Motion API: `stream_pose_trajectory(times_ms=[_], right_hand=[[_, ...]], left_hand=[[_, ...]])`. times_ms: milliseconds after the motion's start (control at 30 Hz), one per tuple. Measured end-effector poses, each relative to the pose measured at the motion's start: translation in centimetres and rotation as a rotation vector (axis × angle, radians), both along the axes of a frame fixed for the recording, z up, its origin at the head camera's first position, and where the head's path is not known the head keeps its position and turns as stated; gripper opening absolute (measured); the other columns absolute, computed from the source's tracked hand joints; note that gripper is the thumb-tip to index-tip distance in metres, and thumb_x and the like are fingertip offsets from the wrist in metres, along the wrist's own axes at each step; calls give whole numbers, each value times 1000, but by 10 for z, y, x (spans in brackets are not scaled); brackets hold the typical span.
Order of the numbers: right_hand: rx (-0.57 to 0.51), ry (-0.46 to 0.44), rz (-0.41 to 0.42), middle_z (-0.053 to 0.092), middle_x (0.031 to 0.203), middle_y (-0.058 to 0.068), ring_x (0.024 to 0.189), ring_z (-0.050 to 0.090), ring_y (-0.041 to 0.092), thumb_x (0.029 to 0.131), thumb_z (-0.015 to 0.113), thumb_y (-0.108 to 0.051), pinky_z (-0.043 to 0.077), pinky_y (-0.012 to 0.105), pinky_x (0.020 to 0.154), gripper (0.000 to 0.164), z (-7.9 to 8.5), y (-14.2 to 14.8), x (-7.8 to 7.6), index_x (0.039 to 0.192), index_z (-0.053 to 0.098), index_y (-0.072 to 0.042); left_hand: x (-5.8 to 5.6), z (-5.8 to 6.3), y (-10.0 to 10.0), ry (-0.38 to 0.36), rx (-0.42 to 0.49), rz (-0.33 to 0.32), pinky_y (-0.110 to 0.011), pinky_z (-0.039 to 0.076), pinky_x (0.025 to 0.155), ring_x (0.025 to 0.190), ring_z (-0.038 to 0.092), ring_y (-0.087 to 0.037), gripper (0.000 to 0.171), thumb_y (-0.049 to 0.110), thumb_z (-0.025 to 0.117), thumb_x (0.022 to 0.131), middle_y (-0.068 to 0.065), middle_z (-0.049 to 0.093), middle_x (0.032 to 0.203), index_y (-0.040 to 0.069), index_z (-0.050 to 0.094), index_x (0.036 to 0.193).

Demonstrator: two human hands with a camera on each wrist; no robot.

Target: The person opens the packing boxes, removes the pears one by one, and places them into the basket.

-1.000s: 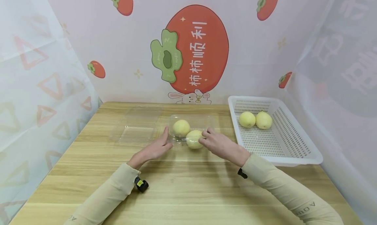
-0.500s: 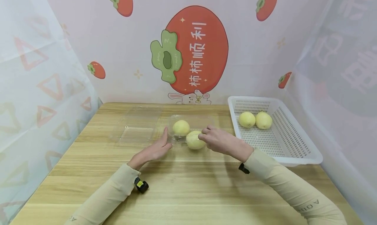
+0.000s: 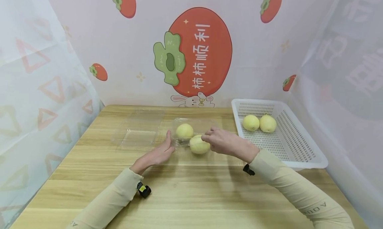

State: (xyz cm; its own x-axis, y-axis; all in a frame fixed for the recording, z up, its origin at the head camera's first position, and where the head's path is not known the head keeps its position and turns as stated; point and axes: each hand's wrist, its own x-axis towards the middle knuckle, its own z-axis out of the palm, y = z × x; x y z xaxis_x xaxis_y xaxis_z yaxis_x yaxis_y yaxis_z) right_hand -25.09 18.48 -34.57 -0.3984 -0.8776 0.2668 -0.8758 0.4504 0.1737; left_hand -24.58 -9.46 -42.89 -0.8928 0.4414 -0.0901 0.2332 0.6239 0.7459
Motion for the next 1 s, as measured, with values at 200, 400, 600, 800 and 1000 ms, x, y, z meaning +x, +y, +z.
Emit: stream_pose_trajectory(times_ms=[200, 400, 600, 800, 1000], right_hand=[[-8, -21, 0, 35, 66, -8, 67, 35, 11, 67, 54, 11, 34, 16, 55, 28, 3, 2, -1, 70, 40, -13], [-30, -101, -33, 31, 65, -9, 65, 34, 9, 65, 55, 13, 33, 18, 57, 29, 14, 7, -5, 68, 41, -12], [-12, -154, -52, 31, 66, -10, 66, 33, 7, 66, 55, 12, 26, 16, 55, 30, 24, 8, -7, 67, 40, -14], [-44, -154, -34, 33, 67, -9, 67, 35, 8, 67, 57, 12, 30, 19, 57, 29, 34, 8, -9, 69, 40, -12], [-69, -179, -54, 37, 66, -7, 67, 37, 9, 70, 58, 10, 33, 21, 59, 27, 44, 8, -13, 72, 41, -11]], left_hand=[[0, 3, 0, 4, -5, 11, -44, 7, 125, 152, 2, -32, 79, 20, 33, 102, -23, -16, 160, -2, -26, 149], [2, 7, -3, 1, -20, 65, -44, 29, 121, 141, 39, -34, 76, 20, 31, 103, -17, -16, 162, 4, -28, 149], [3, 12, -6, -40, -30, 61, -43, 53, 62, 56, 47, -20, 78, 26, 33, 103, -21, -6, 162, 2, -26, 149], [0, 12, -10, -10, -99, 68, -44, 54, 70, 65, 56, -20, 80, 31, 39, 102, -25, 20, 159, -2, -14, 153], [0, 12, -12, 9, -93, 66, -42, 54, 61, 67, 60, -26, 80, 31, 43, 101, -29, 42, 148, 8, -10, 156]])
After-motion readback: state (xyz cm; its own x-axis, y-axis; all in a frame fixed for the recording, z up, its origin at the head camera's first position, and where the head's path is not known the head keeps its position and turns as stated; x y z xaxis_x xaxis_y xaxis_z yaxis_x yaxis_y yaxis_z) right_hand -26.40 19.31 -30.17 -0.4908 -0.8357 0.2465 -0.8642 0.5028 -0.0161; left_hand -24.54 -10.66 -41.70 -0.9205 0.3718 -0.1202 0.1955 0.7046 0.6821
